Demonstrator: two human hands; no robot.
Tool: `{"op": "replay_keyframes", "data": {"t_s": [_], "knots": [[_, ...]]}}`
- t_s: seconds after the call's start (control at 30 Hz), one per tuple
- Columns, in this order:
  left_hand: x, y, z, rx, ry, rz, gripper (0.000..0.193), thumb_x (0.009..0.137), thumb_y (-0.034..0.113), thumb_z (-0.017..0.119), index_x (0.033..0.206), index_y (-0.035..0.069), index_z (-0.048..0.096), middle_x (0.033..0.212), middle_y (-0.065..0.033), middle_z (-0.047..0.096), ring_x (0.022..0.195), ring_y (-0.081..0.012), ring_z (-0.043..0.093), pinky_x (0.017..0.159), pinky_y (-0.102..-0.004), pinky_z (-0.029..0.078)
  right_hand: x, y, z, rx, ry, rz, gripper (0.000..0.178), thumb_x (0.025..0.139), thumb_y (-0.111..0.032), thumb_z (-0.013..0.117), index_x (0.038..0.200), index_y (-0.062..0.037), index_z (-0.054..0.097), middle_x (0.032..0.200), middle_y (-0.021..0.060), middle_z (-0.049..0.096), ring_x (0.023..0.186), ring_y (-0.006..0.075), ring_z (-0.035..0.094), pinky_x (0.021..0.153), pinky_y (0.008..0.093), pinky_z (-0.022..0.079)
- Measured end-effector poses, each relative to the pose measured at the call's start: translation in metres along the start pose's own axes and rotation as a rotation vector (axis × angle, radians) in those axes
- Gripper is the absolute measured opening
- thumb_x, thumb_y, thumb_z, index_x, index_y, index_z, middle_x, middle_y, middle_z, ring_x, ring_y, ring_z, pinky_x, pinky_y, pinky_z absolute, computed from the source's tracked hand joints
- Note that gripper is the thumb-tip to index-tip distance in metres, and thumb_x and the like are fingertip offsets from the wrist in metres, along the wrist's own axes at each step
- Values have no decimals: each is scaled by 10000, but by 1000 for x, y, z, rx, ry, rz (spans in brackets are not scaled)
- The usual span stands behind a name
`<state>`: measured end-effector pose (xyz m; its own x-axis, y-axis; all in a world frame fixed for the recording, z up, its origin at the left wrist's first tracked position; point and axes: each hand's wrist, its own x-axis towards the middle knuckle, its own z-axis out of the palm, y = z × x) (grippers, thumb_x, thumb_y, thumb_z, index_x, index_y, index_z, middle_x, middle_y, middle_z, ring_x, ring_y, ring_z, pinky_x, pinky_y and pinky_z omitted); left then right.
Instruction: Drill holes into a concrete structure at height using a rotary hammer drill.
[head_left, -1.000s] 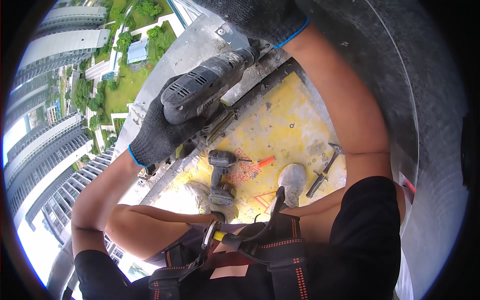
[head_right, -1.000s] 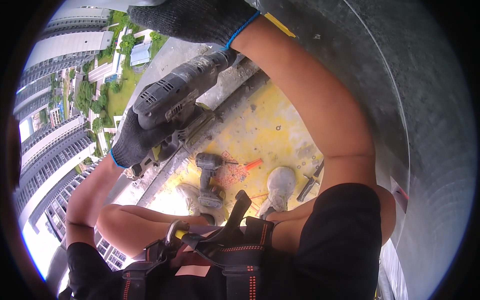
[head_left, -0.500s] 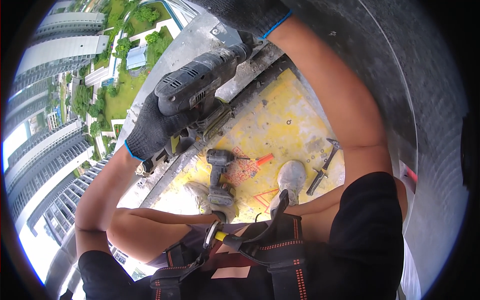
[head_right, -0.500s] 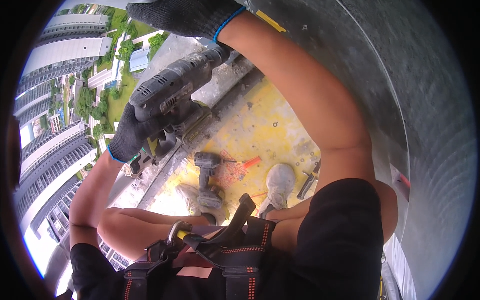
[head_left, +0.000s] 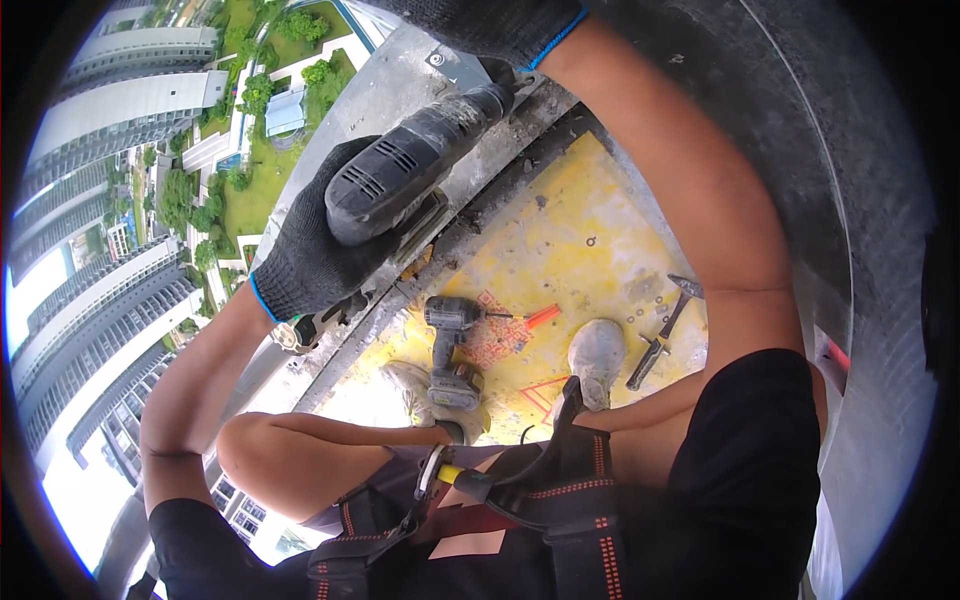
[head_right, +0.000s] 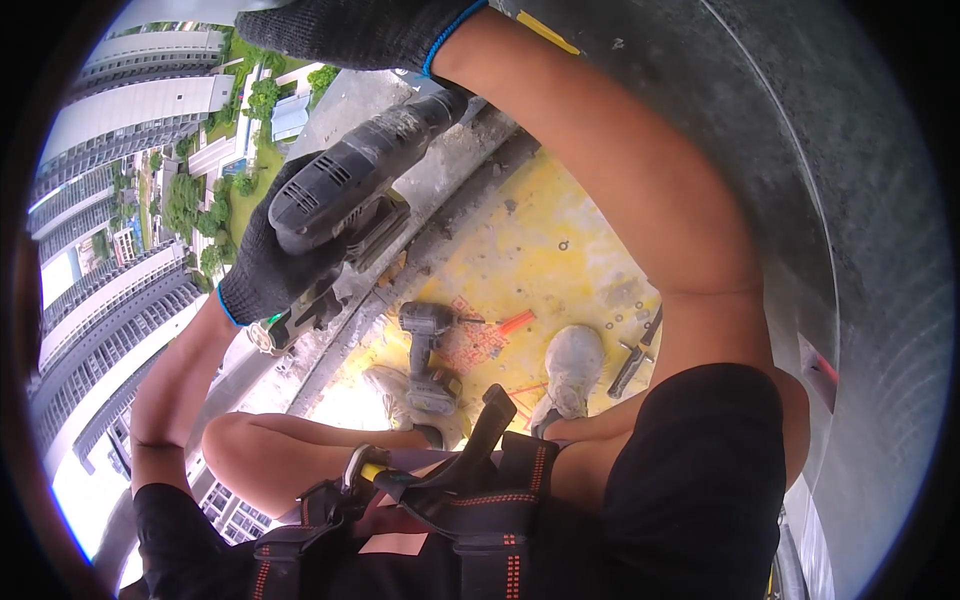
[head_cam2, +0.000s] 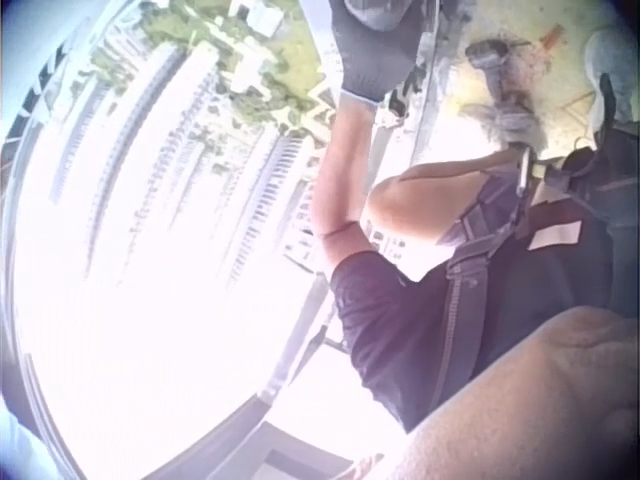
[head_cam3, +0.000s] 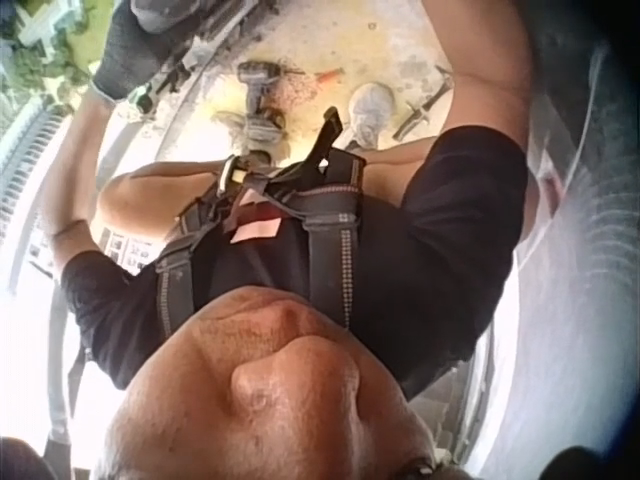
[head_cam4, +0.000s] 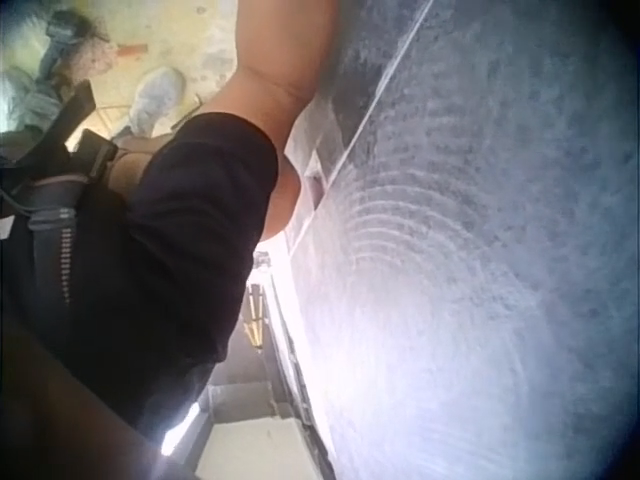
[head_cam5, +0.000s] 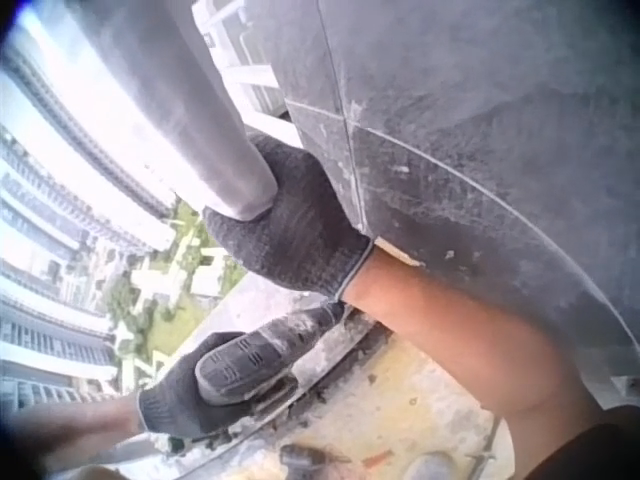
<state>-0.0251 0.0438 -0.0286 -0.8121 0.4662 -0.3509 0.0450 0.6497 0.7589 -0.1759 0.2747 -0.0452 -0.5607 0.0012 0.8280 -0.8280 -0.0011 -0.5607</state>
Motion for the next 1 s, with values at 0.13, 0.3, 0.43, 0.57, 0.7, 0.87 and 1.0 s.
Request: {"op": "replay_keyframes", "data": {"t_s": [0.13,0.3,0.43,0.57,0.7,0.87,1.0], "knots": [[5,-11,-15,-253,-89,-122,716,832,-30,763,1467,53,443,1389,-119,593,1294,-193,560,1113,-364,456,-2,1,-3,9,38,-55,368,810,-173,786,1098,12,653,907,191,726,835,307,722,744,400,568],[11,-3,-17,-16,-110,73,750,812,-44,743,1486,46,427,1423,-139,577,1328,-227,550,1141,-388,436,-3,0,-1,36,32,-35,363,803,-170,784,1089,13,655,914,189,728,843,297,724,744,397,567],[14,-4,-27,16,-157,62,763,803,-54,735,1492,50,421,1433,-143,573,1346,-238,547,1154,-391,430,-2,-9,-2,14,-6,84,351,807,-167,773,1082,16,654,915,189,726,842,285,723,744,391,560],[5,-10,-3,-170,-61,-49,773,821,-6,780,1497,51,410,1435,-139,570,1339,-215,543,1156,-385,430,1,-1,-5,10,4,-15,348,813,-168,767,1086,15,652,901,184,721,832,286,720,745,391,558],[3,-4,-4,-25,-45,4,820,818,27,824,1511,55,387,1446,-134,557,1339,-208,537,1156,-372,425,1,-3,-3,29,-6,39,355,814,-167,768,1096,13,649,908,187,715,848,292,719,758,394,559],[11,0,-15,4,-161,23,822,832,12,804,1528,63,371,1451,-130,551,1353,-204,523,1159,-370,418,-1,-5,-4,-86,-18,11,401,814,-179,784,1138,3,634,965,198,714,907,315,718,796,406,562],[-1,2,-7,-171,-99,-88,781,846,-2,778,1520,63,388,1435,-105,560,1330,-192,521,1141,-372,428,-1,-17,-6,-73,-19,96,404,817,-180,783,1144,3,632,967,192,717,927,326,721,812,413,566]]}}
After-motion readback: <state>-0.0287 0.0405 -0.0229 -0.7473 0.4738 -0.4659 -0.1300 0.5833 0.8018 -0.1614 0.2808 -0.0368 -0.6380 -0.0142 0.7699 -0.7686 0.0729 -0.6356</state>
